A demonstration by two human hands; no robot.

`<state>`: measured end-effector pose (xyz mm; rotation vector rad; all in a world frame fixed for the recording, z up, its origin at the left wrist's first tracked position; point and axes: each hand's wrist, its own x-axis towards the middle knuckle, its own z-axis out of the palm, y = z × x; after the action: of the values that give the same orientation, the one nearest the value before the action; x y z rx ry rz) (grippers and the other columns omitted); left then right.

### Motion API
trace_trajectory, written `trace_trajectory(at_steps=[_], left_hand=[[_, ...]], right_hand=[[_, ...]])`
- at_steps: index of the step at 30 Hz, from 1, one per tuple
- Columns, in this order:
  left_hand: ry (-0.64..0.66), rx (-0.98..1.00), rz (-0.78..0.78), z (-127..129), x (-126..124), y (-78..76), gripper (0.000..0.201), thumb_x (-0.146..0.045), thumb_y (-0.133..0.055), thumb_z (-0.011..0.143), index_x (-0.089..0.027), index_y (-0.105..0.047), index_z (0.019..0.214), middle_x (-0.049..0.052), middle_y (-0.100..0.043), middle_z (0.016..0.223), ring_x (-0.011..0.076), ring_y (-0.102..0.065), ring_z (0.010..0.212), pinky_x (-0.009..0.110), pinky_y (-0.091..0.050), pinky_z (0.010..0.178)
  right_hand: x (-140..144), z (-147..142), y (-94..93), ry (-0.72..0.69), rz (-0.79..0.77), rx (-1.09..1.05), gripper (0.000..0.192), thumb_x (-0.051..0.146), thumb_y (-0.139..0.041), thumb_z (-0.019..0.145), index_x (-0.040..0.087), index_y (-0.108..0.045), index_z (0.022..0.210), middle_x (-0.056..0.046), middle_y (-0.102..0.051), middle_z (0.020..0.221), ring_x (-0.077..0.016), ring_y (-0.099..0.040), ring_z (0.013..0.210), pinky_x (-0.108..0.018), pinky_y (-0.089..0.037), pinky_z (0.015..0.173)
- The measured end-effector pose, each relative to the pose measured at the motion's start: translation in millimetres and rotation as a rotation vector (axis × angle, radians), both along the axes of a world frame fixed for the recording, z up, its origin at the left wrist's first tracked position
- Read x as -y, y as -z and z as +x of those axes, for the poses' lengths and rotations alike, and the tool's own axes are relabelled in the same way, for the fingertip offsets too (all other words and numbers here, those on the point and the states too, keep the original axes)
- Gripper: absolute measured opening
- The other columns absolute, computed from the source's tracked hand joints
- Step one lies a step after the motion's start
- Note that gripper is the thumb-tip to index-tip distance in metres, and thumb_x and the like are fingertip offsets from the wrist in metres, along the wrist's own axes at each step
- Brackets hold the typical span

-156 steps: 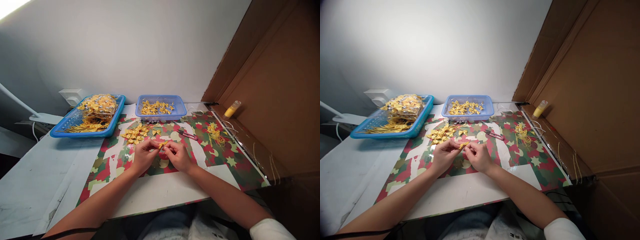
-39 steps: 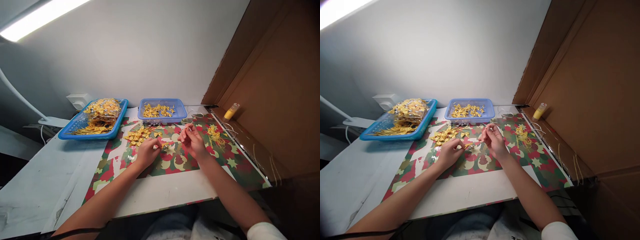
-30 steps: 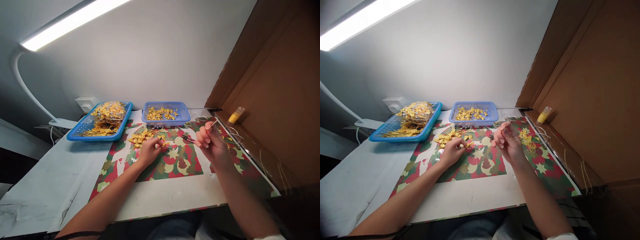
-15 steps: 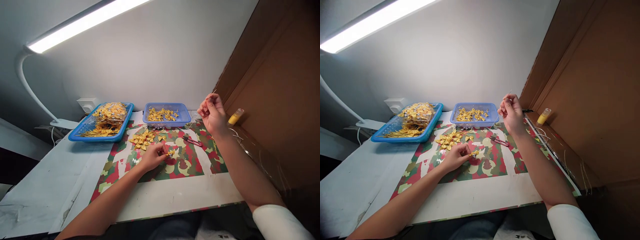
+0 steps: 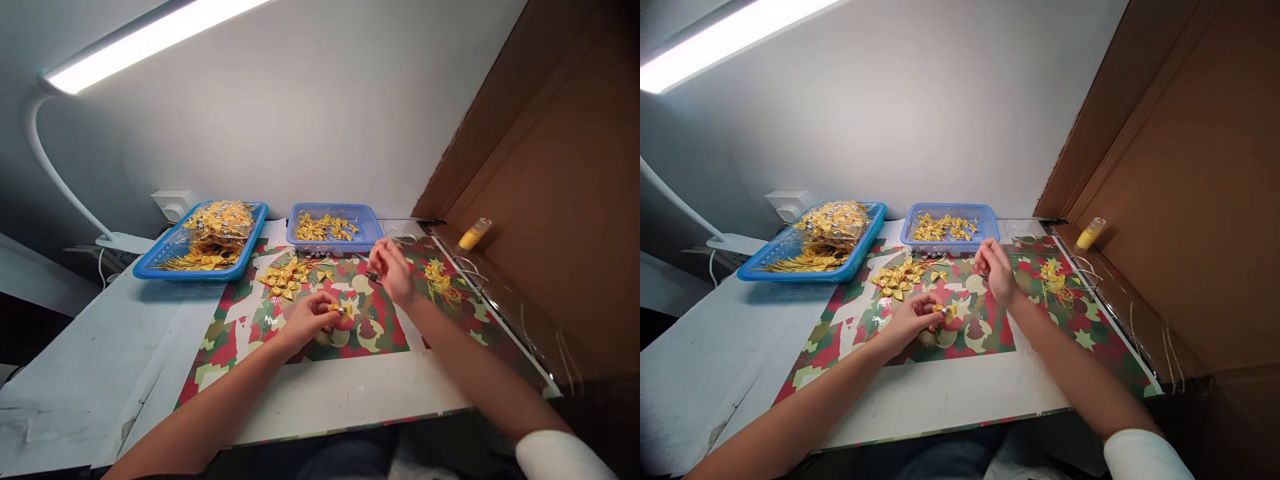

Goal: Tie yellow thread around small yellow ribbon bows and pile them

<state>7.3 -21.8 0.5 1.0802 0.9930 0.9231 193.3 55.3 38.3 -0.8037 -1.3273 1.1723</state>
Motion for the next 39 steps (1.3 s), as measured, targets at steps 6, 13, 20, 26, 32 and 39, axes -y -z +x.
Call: trace_trajectory(at_steps=[6, 13, 20, 26, 32, 39], left_hand=[[-0.048, 0.078, -0.071, 0.0, -2.1, 2.2, 0.038, -0.037, -0.080, 0.061, -0.016, -0.056, 0.081, -0.005, -0.059, 0.057, 0.0078, -0.054, 0.052, 0.020, -0.044, 0.052], [-0.075, 0.219, -0.171, -0.8, -3.1, 8.3, 0.047, -0.030, -0.086, 0.056, -0.014, -0.061, 0.092, 0.001, -0.069, 0.075, 0.0094, -0.062, 0.065, 0.022, -0.050, 0.066], [-0.082, 0.148, -0.056, -0.4, -2.2, 5.2, 0.035, -0.035, -0.080, 0.065, -0.015, -0.061, 0.086, -0.001, -0.064, 0.070, 0.0081, -0.056, 0.063, 0.021, -0.046, 0.064], [0.006, 0.034, 0.113, -2.2, 2.2, -3.9, 0.031, -0.031, -0.076, 0.067, -0.017, -0.055, 0.085, -0.004, -0.055, 0.070, 0.0079, -0.050, 0.064, 0.019, -0.040, 0.058], [0.058, 0.001, 0.162, -2.5, 4.1, -3.3, 0.020, -0.026, -0.065, 0.075, -0.017, -0.051, 0.086, -0.004, -0.053, 0.071, 0.0079, -0.048, 0.065, 0.019, -0.039, 0.059], [0.136, -0.373, 0.584, -7.5, 19.6, -3.3, 0.008, -0.025, -0.055, 0.087, -0.017, -0.055, 0.086, 0.000, -0.057, 0.070, 0.0100, -0.051, 0.062, 0.022, -0.042, 0.058]], right_hand=[[58.3, -4.7, 25.2, -0.159, 0.128, 0.324, 0.025, 0.041, -0.045, 0.094, 0.022, -0.056, 0.083, -0.003, -0.067, 0.084, -0.0162, -0.059, 0.078, -0.031, -0.046, 0.075], [65.2, -6.8, 28.1, -0.165, 0.146, 0.408, 0.027, 0.042, -0.044, 0.094, 0.022, -0.059, 0.085, -0.003, -0.067, 0.081, -0.0151, -0.058, 0.069, -0.029, -0.046, 0.067], [47.0, 0.2, 26.8, -0.152, -0.207, -0.124, 0.028, 0.049, -0.065, 0.081, 0.024, -0.053, 0.078, 0.004, -0.061, 0.062, -0.0120, -0.056, 0.057, -0.028, -0.050, 0.064], [9.7, 30.2, -5.2, 0.030, -0.303, -0.528, 0.018, 0.024, -0.063, 0.087, 0.021, -0.051, 0.074, 0.011, -0.030, 0.049, -0.0041, -0.028, 0.039, -0.014, -0.035, 0.043], [-9.7, 43.1, -29.8, 0.058, -0.341, -0.660, 0.029, 0.017, -0.044, 0.097, 0.019, -0.045, 0.069, 0.010, -0.024, 0.046, -0.0047, -0.024, 0.038, -0.011, -0.031, 0.041], [-43.1, 35.8, -29.0, 0.184, -0.332, -0.572, 0.031, 0.024, -0.055, 0.093, 0.020, -0.039, 0.067, 0.013, -0.017, 0.042, -0.0047, -0.016, 0.035, -0.012, -0.024, 0.037]])
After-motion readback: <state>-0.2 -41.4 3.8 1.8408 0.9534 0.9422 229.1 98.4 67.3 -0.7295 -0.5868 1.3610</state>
